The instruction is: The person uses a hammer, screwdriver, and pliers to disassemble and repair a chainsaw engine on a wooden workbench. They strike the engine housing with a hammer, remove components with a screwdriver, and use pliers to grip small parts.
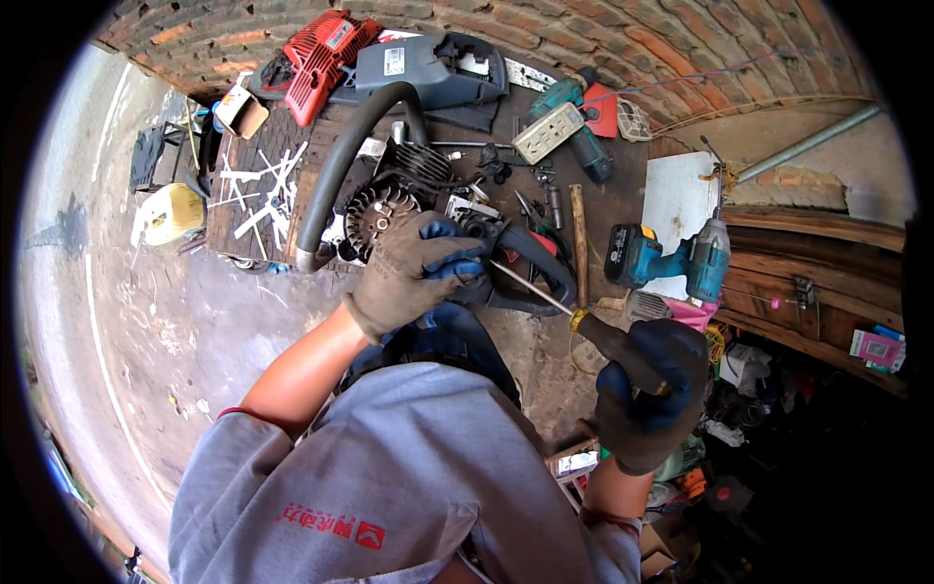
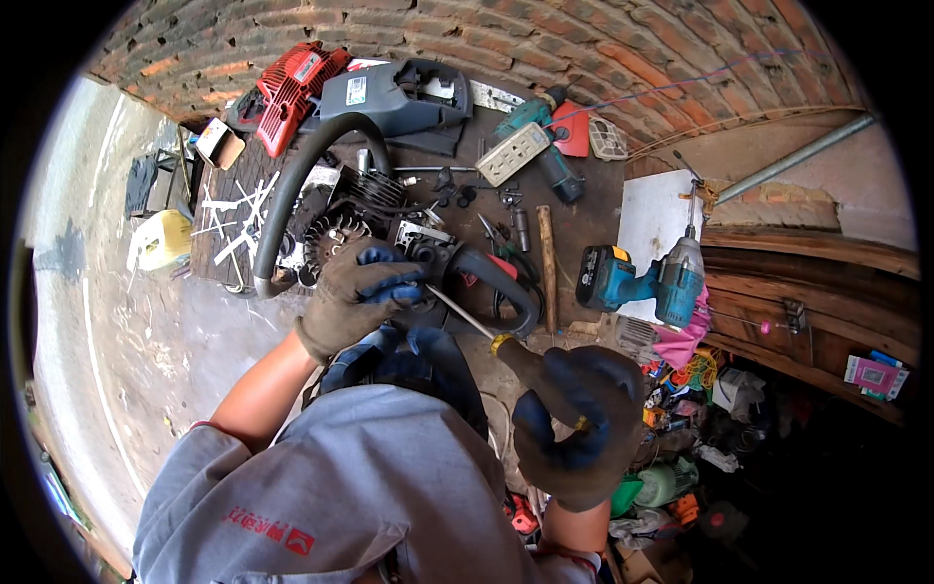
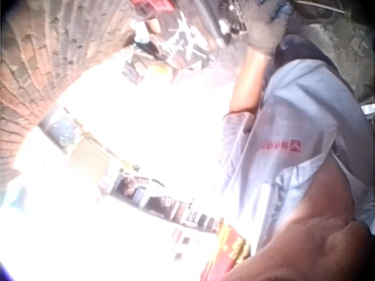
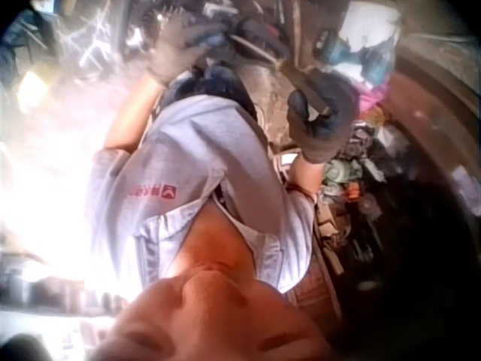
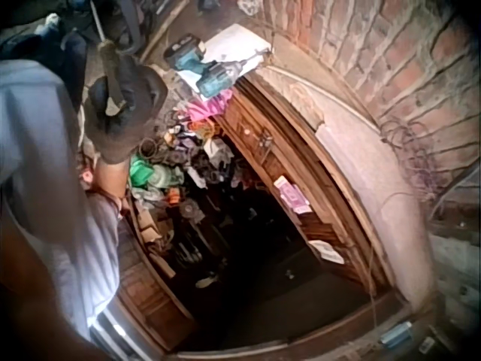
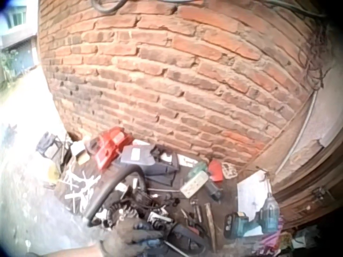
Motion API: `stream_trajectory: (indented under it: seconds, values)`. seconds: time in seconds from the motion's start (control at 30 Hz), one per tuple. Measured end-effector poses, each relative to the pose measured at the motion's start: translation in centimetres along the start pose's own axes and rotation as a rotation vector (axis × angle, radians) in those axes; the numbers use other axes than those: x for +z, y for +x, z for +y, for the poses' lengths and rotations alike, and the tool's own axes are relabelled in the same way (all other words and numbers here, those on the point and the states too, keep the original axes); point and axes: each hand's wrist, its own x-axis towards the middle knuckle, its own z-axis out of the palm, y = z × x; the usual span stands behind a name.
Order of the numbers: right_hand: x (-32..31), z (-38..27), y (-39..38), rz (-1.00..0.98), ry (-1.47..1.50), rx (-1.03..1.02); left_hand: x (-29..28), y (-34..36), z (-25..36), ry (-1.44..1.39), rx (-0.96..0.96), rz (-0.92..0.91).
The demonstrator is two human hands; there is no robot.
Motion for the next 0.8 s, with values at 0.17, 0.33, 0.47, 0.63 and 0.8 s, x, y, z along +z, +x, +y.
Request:
stream_trajectory:
  seconds: [0.17,0.33,0.47,0.63,0.8]
  values:
    - [0.5,-0.3,0.4,-0.05,0.04,-0.056,0.0,-0.2,-0.2,-0.014,-0.009,-0.015]
    - [0.9,-1.1,0.7,-0.025,0.083,-0.047,-0.3,-0.2,-0.2,-0.017,-0.008,-0.031]
    - [-0.2,-2.1,1.9,-0.209,-0.024,-0.064,-0.4,-0.2,-0.2,-0.013,0.006,-0.043]
    - [0.2,-2.7,2.4,-0.2,-0.03,-0.09,0.0,-0.2,-0.6,0.068,0.068,-0.026]
    - [1.5,-3.5,3.8,-0.299,0.016,-0.091,0.3,0.9,-1.4,0.131,0.027,-0.029]
